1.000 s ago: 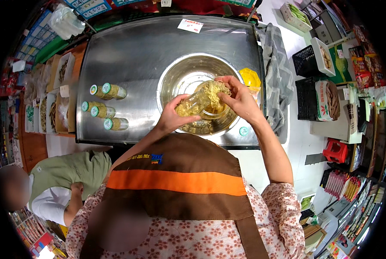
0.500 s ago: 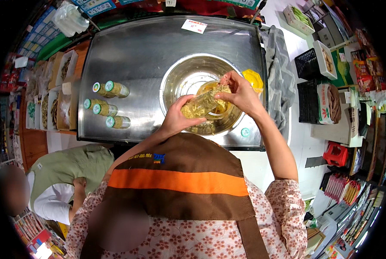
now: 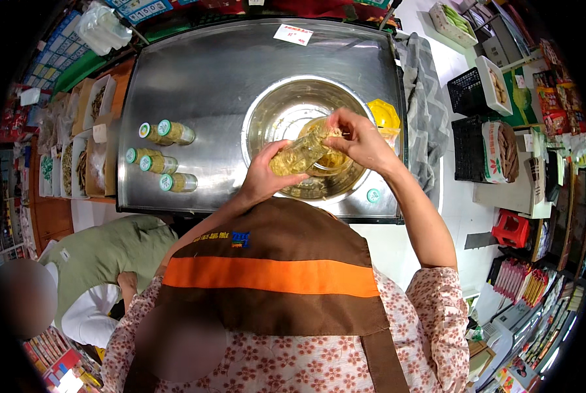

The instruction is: The person scoops a yellow-green paste from a large metal bowl into small glass jars using chopsticks. The person repeatedly packs the paste into each jar, then places the filled jar on the counter and picks up an empty one to continue the process.

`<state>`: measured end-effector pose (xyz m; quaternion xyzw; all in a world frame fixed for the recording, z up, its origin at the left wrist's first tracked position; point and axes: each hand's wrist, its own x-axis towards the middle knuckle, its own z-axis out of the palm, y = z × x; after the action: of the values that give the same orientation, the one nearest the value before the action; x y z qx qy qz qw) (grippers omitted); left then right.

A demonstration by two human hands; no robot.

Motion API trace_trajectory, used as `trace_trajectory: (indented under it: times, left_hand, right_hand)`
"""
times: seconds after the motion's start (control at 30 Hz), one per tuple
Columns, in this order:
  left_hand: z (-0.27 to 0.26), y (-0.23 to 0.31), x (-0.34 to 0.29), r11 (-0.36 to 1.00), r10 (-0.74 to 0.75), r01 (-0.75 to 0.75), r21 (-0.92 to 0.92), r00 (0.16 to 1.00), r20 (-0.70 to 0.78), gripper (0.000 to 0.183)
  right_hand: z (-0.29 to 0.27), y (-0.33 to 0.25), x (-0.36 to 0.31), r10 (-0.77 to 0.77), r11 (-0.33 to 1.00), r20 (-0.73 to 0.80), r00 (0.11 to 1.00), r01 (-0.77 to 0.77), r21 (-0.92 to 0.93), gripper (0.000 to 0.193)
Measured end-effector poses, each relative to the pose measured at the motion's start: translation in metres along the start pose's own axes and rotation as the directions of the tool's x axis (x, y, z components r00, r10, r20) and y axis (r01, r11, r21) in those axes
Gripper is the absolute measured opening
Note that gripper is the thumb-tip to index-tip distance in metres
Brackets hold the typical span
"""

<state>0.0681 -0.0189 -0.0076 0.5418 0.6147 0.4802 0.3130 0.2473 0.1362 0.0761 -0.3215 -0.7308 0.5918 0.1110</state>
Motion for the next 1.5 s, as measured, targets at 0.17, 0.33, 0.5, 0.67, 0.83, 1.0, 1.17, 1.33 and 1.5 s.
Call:
trace_trajectory:
  times: [0.17, 0.33, 0.5, 0.67, 0.83, 1.0, 1.17, 1.33, 1.5]
  left_hand:
    - [-0.002, 0.001, 0.000, 0.999, -0.022, 0.022, -0.042, 1.000, 0.002, 0.069]
    - [-0.001, 0.002, -0.004, 0.999, -0.053, 0.053, 0.009, 0.998, 0.035, 0.071]
    - [-0.003, -0.001, -0.001, 0.990, -0.099, 0.095, -0.106, 0.995, -0.033, 0.074]
    - [-0.001, -0.002, -0.002, 0.992, -0.068, 0.074, -0.102, 0.996, 0.062, 0.070]
    - [0.002, -0.006, -0.001, 0.944, -0.137, 0.145, -0.298, 0.989, 0.046, 0.067]
    - [-0.014, -0.023, -0.010, 0.923, -0.181, 0.181, -0.338, 0.983, 0.034, 0.063]
    - [-0.014, -0.038, -0.022, 0.883, -0.279, 0.287, -0.371, 0.957, 0.078, 0.070]
    - [-0.021, -0.029, -0.022, 0.863, -0.274, 0.293, -0.411, 0.956, 0.107, 0.070]
    - [-0.032, -0.010, -0.021, 0.785, -0.234, 0.263, -0.560, 0.964, 0.125, 0.069]
  right_hand:
    - [-0.001, -0.013, 0.000, 0.138, 0.988, -0.082, 0.987, -0.143, -0.058, 0.012]
    - [0.013, 0.001, -0.002, -0.143, 0.894, 0.067, 0.987, 0.158, -0.420, 0.011]
    - [0.007, -0.010, -0.007, -0.070, 0.993, 0.061, 0.996, 0.064, 0.096, 0.027]
    - [0.027, -0.012, -0.005, -0.037, 0.997, 0.170, 0.985, 0.049, -0.067, 0.049]
    - [0.018, -0.016, 0.006, -0.060, 0.994, -0.040, 0.997, 0.063, 0.088, 0.039]
    - [-0.026, 0.015, 0.003, 0.038, 0.999, -0.259, 0.965, -0.027, 0.045, 0.025]
    - [-0.003, 0.071, 0.008, -0.149, 0.779, -0.516, 0.843, -0.221, -0.587, 0.047]
    - [0.013, 0.087, 0.040, -0.283, 0.830, -0.475, 0.834, -0.035, -0.557, 0.027]
    - [0.033, 0.076, 0.028, -0.326, 0.858, -0.404, 0.855, 0.088, -0.507, 0.017]
